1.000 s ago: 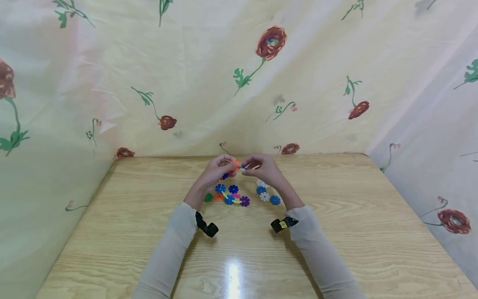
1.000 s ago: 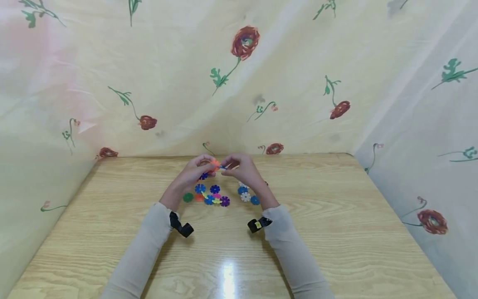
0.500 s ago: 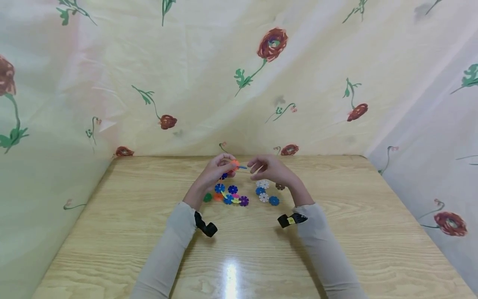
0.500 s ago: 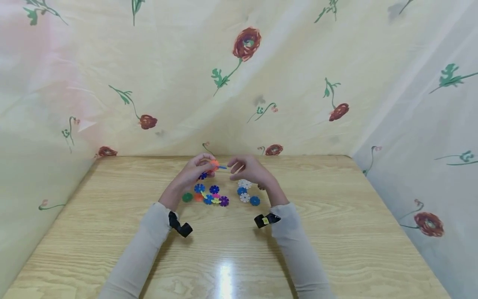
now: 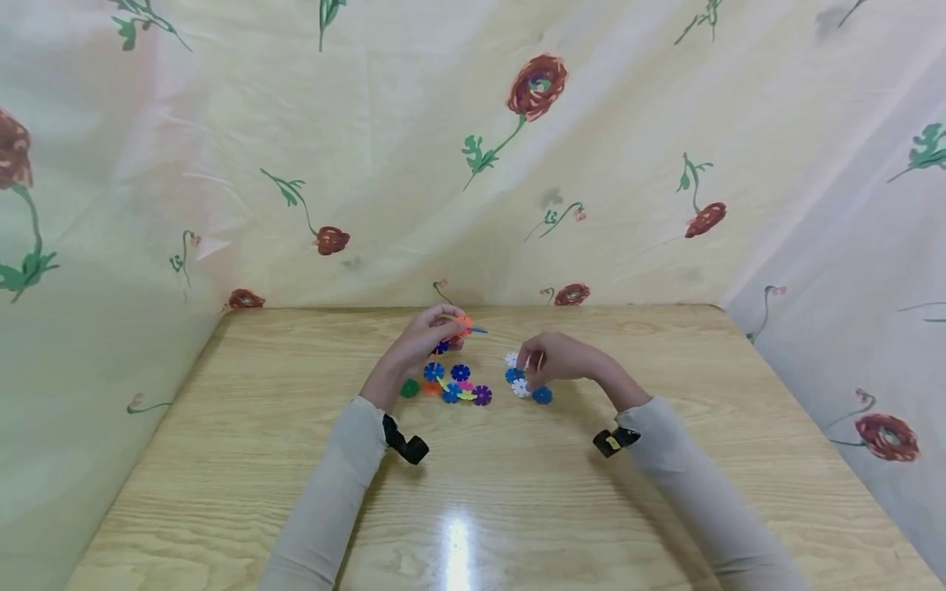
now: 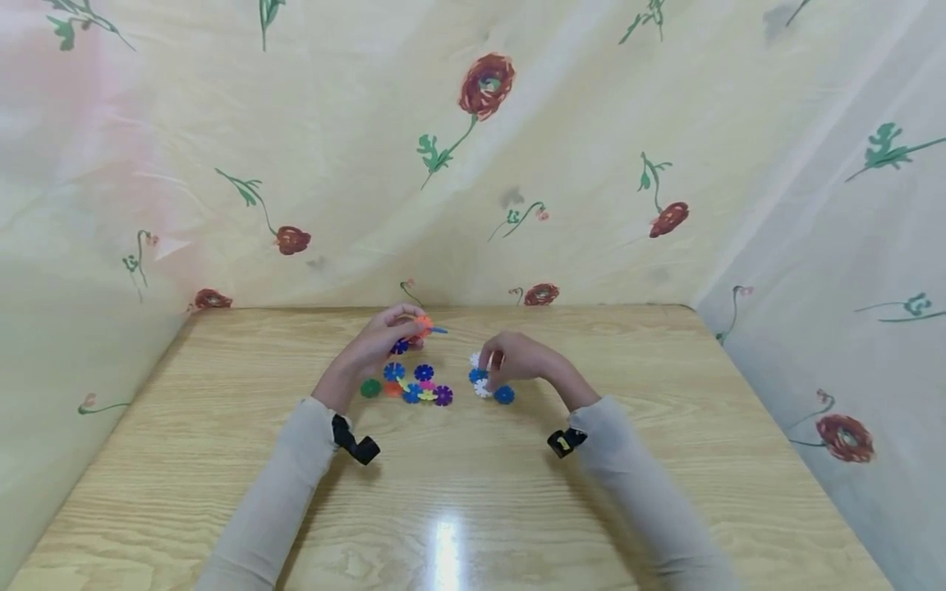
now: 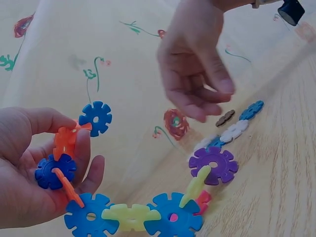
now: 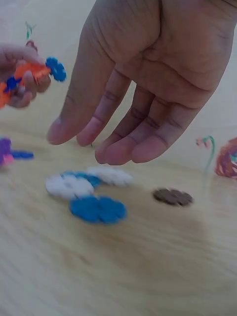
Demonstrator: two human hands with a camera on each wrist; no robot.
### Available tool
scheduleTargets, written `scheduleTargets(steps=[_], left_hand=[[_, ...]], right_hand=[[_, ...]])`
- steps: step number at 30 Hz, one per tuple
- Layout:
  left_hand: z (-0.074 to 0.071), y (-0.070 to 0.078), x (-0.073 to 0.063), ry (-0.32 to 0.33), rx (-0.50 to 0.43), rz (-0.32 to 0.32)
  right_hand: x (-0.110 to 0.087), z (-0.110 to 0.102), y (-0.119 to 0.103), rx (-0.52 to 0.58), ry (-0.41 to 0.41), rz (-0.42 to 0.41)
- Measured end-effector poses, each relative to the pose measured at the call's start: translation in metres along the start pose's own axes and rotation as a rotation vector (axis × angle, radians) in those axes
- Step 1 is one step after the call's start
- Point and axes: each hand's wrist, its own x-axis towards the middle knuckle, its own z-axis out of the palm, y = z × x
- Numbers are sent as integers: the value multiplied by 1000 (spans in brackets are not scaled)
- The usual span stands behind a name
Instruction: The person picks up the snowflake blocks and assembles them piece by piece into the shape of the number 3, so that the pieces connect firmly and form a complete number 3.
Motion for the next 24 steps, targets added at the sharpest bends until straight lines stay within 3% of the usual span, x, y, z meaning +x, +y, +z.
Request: scheduleTargets(steps=[8,16,24], left_hand=[[-1,0,0,-6,-3,1],[-2,-1,0,-3,-7,-11],[-1,2,-2,-15,-20,-11]], right_hand=[[-13,6,14,-4,-47,69],[-10,15,23,-4,-7,-25],[-7,19,24,-5,47,-19]])
